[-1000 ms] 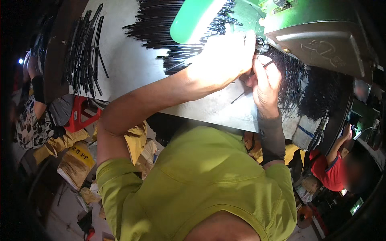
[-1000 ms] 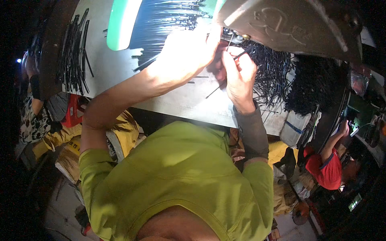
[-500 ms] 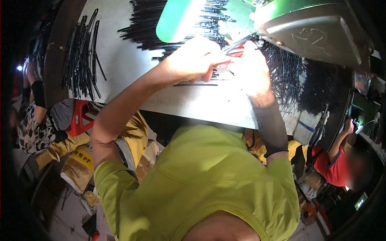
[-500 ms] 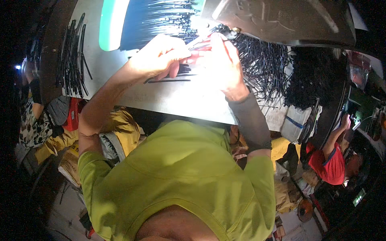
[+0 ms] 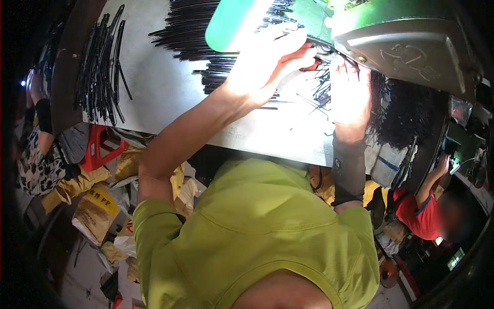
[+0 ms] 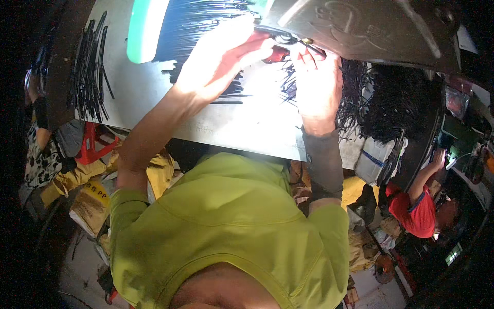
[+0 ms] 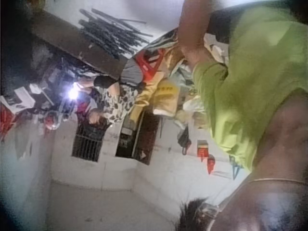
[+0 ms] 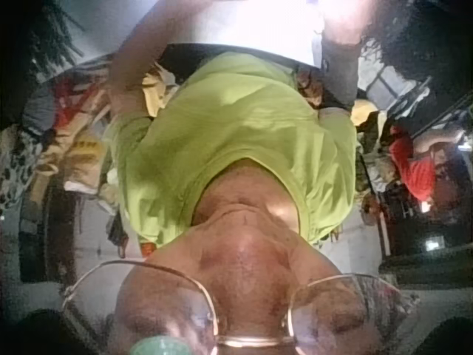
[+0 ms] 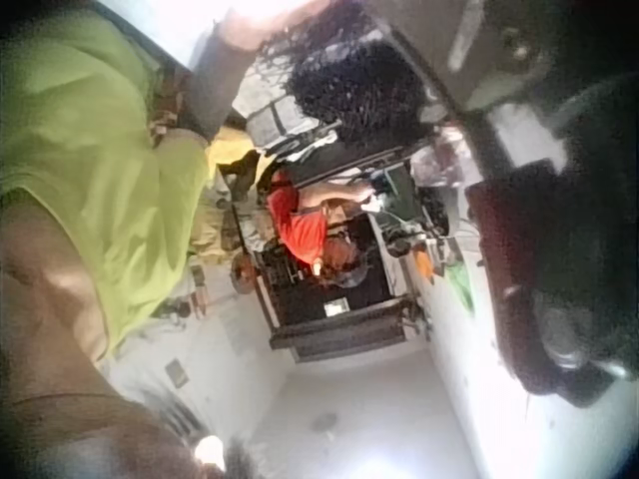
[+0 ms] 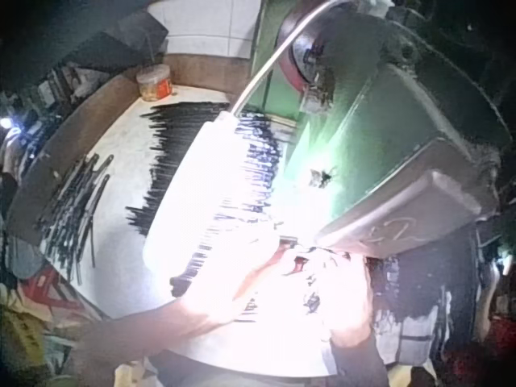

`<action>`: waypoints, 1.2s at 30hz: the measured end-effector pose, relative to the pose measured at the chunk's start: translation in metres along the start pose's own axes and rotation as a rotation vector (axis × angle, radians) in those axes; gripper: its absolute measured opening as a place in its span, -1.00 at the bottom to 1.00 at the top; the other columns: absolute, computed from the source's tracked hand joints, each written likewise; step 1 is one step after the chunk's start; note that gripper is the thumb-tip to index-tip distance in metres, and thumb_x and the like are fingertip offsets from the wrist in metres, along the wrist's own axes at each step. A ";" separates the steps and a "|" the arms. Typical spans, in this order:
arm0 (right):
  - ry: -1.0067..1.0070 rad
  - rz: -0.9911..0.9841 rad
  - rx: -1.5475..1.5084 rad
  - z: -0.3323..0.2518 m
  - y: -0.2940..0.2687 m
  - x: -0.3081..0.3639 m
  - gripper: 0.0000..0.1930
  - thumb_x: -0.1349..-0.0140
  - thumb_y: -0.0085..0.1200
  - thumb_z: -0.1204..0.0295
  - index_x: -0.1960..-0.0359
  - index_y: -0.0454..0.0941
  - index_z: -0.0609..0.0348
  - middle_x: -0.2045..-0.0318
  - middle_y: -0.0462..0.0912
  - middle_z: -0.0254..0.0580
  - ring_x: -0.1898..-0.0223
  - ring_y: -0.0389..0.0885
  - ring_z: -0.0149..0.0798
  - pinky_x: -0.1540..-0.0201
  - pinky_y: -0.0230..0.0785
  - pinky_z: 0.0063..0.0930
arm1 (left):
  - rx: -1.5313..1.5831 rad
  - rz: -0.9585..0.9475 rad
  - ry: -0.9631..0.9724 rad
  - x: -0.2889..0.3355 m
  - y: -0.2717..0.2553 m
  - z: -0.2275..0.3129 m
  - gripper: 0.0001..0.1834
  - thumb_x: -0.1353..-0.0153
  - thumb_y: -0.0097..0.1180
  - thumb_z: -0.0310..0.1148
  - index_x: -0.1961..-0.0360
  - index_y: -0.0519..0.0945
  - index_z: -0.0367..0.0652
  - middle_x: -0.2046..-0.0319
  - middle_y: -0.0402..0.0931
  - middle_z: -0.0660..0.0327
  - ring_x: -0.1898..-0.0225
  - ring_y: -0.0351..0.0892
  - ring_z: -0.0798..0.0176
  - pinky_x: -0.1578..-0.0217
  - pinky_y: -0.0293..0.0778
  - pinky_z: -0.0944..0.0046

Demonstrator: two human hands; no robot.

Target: The person joins small metal components onto plastic rods using a specialized press machine.

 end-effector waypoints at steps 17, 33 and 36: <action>-0.076 -0.066 0.100 0.002 0.003 -0.004 -0.65 -0.41 -0.25 0.31 -0.06 0.25 0.36 0.02 0.39 0.22 -0.09 0.39 0.15 -0.21 0.25 0.05 | 0.118 -0.052 0.241 -0.014 0.002 -0.009 -0.77 -0.21 0.12 -0.36 0.19 0.52 -0.30 0.32 0.58 0.04 0.24 0.62 0.09 0.16 0.58 0.09; -0.050 -0.035 0.961 -0.071 -0.001 0.048 -0.79 -0.31 -0.05 0.41 0.26 0.56 0.32 0.41 0.61 -0.12 0.44 0.60 -0.35 0.38 0.49 -0.58 | -0.078 0.029 0.112 -0.024 0.009 0.010 -0.78 -0.26 0.02 -0.40 0.23 0.49 -0.40 0.37 0.56 -0.01 0.33 0.64 0.04 0.23 0.60 0.14; -0.766 0.203 1.555 -0.138 -0.021 0.053 -0.83 -0.20 0.05 0.46 0.24 0.58 0.30 0.40 0.62 -0.11 0.43 0.62 -0.33 0.42 0.46 -0.56 | -0.113 -0.005 0.059 -0.007 0.012 0.006 -0.79 -0.28 0.00 -0.38 0.25 0.50 -0.37 0.36 0.58 -0.05 0.33 0.64 0.05 0.23 0.60 0.12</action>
Point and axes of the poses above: each hand's wrist, its own x-axis away from the middle knuckle, its own y-axis out of the palm, z = x × y, the point moved 3 cm from there along -x, towards the middle knuckle
